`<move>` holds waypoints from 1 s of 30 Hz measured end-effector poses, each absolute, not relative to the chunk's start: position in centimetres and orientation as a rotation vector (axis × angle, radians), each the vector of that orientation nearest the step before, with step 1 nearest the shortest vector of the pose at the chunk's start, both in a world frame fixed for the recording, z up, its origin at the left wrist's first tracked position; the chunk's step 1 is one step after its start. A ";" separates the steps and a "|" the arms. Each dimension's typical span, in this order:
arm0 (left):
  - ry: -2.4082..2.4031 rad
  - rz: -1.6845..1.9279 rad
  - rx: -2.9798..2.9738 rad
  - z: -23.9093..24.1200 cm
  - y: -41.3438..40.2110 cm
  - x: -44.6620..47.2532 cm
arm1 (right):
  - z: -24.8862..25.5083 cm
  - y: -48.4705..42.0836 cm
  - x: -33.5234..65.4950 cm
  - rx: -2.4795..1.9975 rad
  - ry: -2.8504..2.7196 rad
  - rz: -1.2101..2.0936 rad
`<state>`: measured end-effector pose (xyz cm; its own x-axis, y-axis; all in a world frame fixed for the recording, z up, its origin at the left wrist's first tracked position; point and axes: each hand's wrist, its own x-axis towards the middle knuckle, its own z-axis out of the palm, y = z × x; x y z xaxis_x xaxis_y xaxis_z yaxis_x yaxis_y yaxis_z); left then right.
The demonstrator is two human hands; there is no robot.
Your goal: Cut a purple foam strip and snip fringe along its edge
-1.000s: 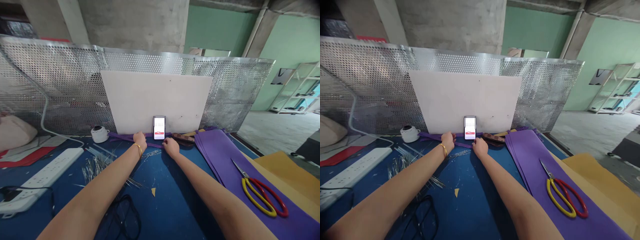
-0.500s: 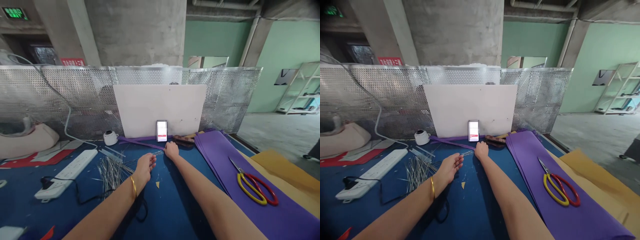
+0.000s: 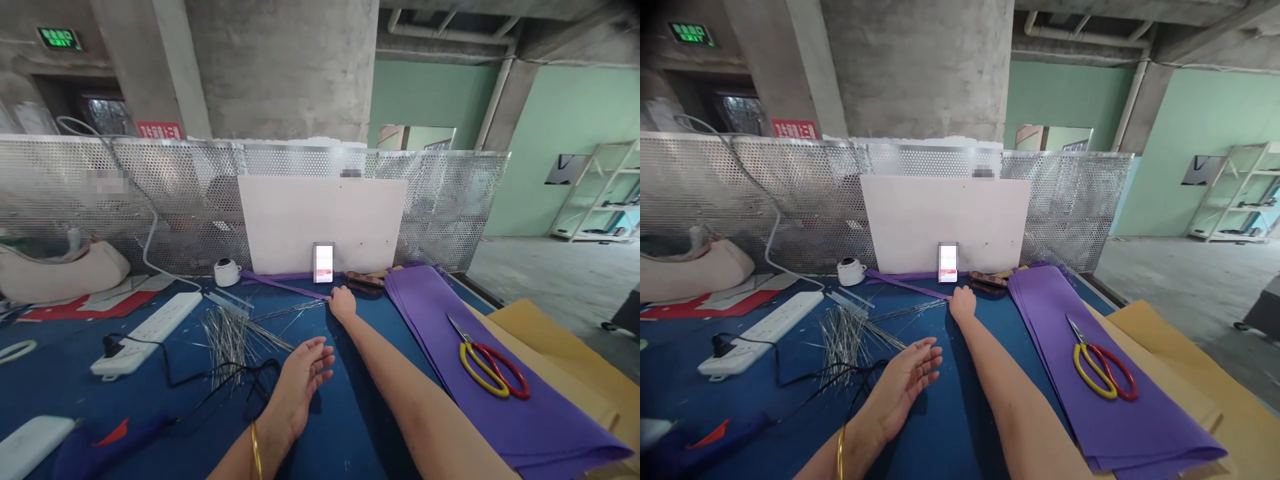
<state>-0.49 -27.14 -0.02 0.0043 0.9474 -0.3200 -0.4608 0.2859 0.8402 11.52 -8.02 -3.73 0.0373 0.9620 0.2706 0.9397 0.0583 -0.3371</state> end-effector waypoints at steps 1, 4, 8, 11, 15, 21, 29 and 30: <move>1.010 1.199 0.620 -0.1 -27.4 -0.3 | -3.7 -7.7 11.5 -1.915 -1.891 0.093; 0.948 1.152 0.647 -0.9 -27.2 0.0 | -3.5 -6.8 11.2 -1.942 -1.830 0.183; 0.937 1.103 0.626 -2.1 -26.3 -0.2 | -3.4 -6.4 11.2 -1.899 -1.751 0.323; 0.920 1.093 0.626 -2.4 -26.1 -0.3 | -3.0 -7.1 11.6 -1.802 -1.668 0.393; 0.891 1.108 0.623 -1.9 -26.2 -0.5 | -2.1 -9.5 12.4 -1.599 -1.572 0.459; 0.818 1.209 0.515 -0.9 -25.2 -1.3 | 0.1 -17.2 14.4 -1.231 -1.539 0.700; 0.759 1.226 0.412 -0.4 -24.6 -1.9 | 2.0 -26.9 19.3 -0.871 -1.637 1.231; 0.769 1.227 0.416 -0.5 -24.5 -1.9 | 2.1 -27.0 19.8 -0.846 -1.654 1.292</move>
<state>-1.94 -24.54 -0.46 0.1351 0.9447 -0.2987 -0.6806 0.3076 0.6649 19.81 -27.03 2.11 -0.4095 0.8872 0.2127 0.0082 0.2367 -0.9715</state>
